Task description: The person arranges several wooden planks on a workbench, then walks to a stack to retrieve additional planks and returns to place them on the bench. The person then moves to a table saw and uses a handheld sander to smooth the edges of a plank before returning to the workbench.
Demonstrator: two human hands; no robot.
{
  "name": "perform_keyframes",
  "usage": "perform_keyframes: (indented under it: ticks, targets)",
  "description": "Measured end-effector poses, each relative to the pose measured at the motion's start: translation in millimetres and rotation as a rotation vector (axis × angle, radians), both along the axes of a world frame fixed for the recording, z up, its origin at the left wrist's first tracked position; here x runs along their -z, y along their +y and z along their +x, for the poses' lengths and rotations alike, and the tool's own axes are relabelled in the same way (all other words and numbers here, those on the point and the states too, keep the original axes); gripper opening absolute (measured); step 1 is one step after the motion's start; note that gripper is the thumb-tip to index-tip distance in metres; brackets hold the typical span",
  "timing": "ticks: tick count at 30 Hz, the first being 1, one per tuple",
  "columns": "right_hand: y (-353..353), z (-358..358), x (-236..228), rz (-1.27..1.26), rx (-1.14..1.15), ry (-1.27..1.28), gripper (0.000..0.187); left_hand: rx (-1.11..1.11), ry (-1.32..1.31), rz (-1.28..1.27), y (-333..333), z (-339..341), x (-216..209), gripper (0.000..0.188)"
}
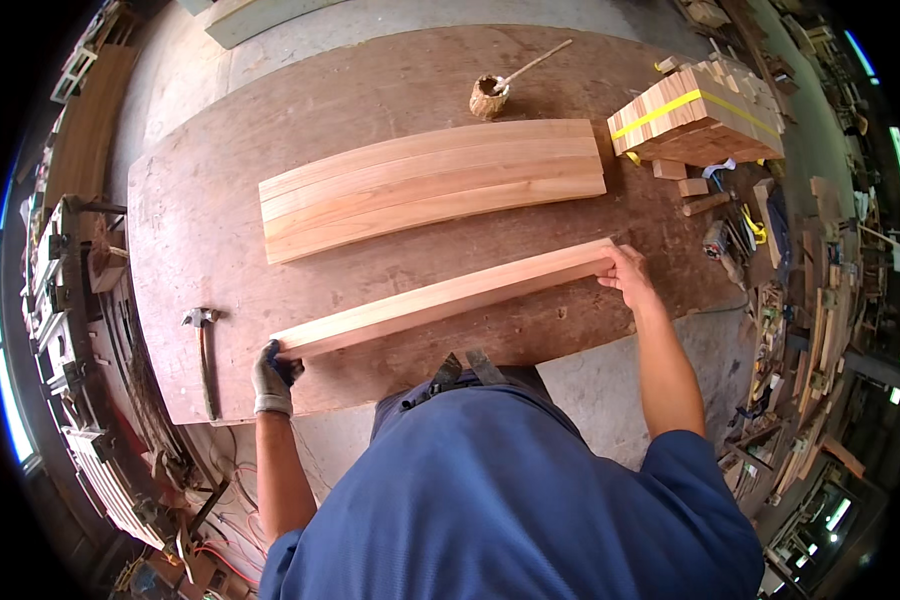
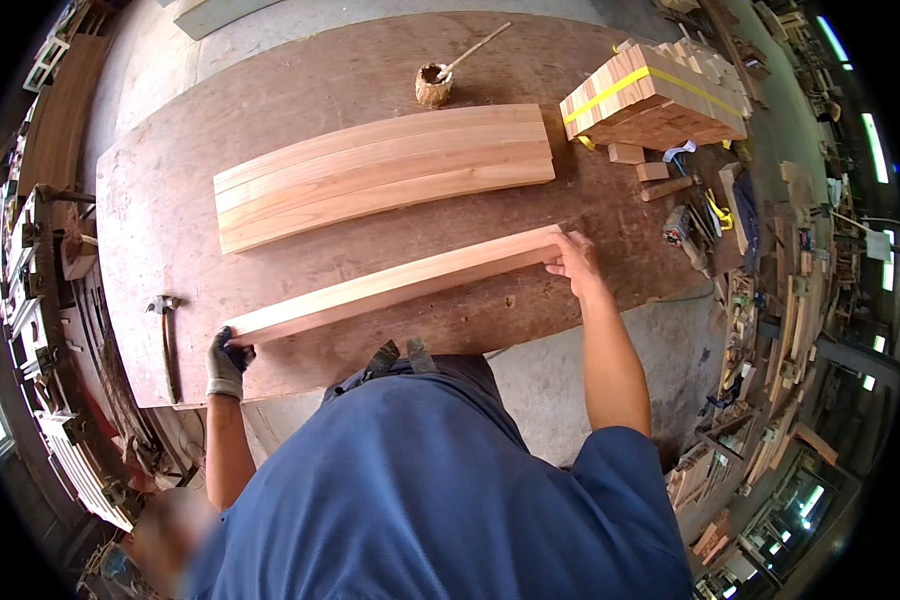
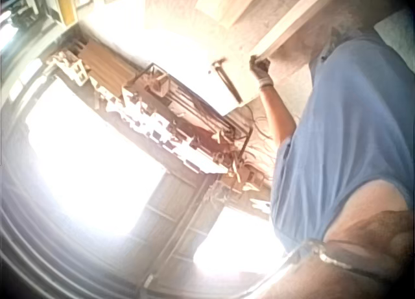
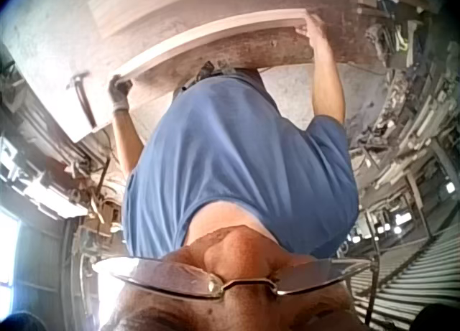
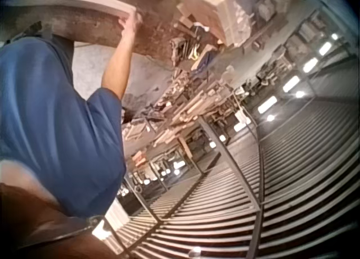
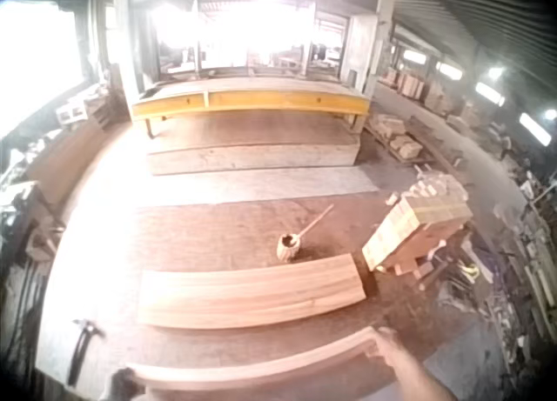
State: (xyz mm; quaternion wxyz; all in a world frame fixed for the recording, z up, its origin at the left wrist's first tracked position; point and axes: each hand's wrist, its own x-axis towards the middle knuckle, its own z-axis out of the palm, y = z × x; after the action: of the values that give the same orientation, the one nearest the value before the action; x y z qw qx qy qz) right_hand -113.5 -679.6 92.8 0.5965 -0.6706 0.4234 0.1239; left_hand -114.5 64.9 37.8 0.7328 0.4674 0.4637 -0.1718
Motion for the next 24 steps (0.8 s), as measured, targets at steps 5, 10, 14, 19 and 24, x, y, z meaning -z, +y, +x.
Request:
perform_keyframes:
  ticks: [5, 10, 14, 19, 24]
  targets:
    - [-1, -1, -26, 0.155, 0.068, -0.199, 0.030, -0.015, -0.269, -0.073, -10, 18, -19, 0.027]
    - [-16, 0, -23, 0.293, 0.086, -0.326, 0.027, 0.032, -0.362, -0.100, -34, 34, -35, 0.043]
    - [-13, 0, -35, 0.423, 0.205, -0.364, 0.029, 0.095, -0.476, -0.216, -40, 53, -47, 0.065]
    - [-31, 2, -10, 0.457, 0.469, -0.343, 0.043, 0.006, -0.495, -0.230, -43, 51, -54, 0.069]
    - [-57, -7, 13, 0.652, 0.470, -0.540, 0.036, 0.054, -0.482, -0.255, -54, 56, -68, 0.070]
